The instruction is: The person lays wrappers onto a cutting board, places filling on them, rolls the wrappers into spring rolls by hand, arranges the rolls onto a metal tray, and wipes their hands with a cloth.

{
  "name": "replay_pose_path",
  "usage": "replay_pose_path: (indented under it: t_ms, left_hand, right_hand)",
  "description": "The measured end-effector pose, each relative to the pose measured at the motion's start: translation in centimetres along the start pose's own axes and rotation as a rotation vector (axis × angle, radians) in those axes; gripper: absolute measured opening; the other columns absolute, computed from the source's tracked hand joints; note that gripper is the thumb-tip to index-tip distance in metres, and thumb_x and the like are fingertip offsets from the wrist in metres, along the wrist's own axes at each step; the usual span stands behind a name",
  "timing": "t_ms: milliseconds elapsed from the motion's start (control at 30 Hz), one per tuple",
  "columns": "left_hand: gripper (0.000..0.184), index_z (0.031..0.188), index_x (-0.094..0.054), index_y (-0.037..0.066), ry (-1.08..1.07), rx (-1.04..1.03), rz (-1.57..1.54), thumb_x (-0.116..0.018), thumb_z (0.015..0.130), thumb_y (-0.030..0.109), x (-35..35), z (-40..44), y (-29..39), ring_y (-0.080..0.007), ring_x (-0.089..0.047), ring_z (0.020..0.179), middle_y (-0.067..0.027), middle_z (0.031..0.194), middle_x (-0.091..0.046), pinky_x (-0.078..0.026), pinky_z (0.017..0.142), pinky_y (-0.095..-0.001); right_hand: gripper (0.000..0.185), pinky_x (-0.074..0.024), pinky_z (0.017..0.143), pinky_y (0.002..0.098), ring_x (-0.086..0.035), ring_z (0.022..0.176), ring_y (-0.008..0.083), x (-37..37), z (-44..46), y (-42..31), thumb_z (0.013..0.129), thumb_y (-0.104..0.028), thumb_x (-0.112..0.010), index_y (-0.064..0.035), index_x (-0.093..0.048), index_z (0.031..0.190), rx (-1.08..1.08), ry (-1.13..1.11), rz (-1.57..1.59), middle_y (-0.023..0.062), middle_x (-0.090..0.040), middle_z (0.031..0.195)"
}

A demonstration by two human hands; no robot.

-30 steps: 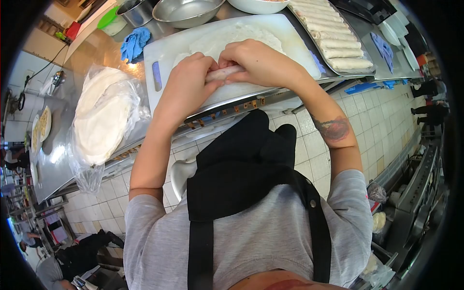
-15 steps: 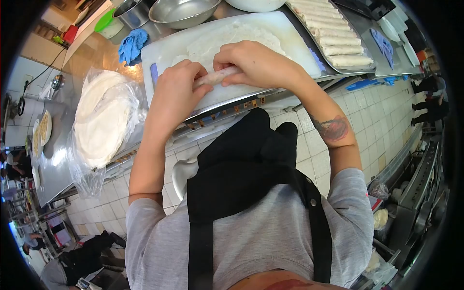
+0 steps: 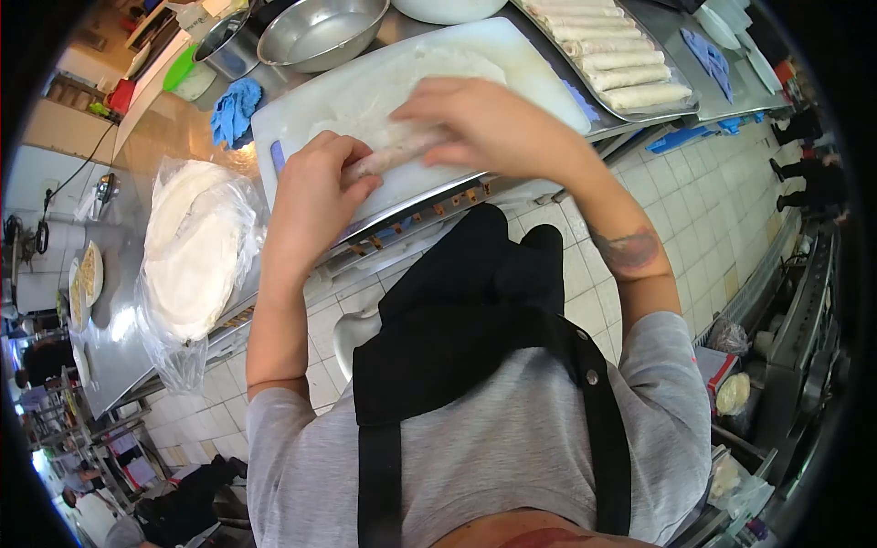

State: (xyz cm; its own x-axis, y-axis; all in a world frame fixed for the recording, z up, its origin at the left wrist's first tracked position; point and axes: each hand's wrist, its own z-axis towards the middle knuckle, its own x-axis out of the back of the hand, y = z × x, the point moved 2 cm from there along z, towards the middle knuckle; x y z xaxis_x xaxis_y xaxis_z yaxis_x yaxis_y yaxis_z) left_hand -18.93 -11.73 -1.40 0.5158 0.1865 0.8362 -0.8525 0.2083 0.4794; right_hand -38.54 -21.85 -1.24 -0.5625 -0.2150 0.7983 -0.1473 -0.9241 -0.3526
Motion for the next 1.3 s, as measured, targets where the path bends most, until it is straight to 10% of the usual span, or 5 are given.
replay_pose_path:
  t_ms: [500,900,1300]
  left_hand:
    - [0.019,0.093,-0.062,-0.001,-0.316,0.145,-0.196,-0.076,0.084,0.01,2.4,2.4,-3.0,-0.0078,-0.054,0.07,0.0005,0.076,-0.059,-0.046,0.068,-0.0236]
    - [0.026,0.109,-0.072,0.002,-0.144,-0.06,-0.139,-0.067,0.083,-0.001,1.4,2.9,-2.6,-0.0149,-0.059,0.08,-0.0056,0.091,-0.063,-0.049,0.076,-0.0281]
    - [0.031,0.111,-0.07,0.003,0.068,-0.118,0.106,-0.072,0.08,0.0,-0.6,0.8,0.0,-0.0298,-0.066,0.088,-0.0122,0.097,-0.064,-0.053,0.079,-0.0368]
  right_hand:
    - [0.015,-0.0454,0.069,0.0249,-0.057,0.074,0.0101,5.1,-1.2,7.2,0.085,-0.009,-0.074,-0.0051,-0.067,0.098,-0.307,-0.403,0.134,0.0019,-0.064,0.076]
    - [0.035,-0.0531,0.086,0.0366,-0.067,0.096,0.0319,2.7,0.2,4.0,0.078,0.011,-0.057,0.0002,-0.07,0.108,-0.006,-0.255,0.019,0.0147,-0.068,0.104]
    - [0.027,-0.0514,0.079,0.0397,-0.064,0.086,0.0328,-0.7,1.9,1.4,0.075,-0.014,-0.078,-0.0021,-0.071,0.099,0.029,-0.15,-0.059,0.0122,-0.065,0.094]
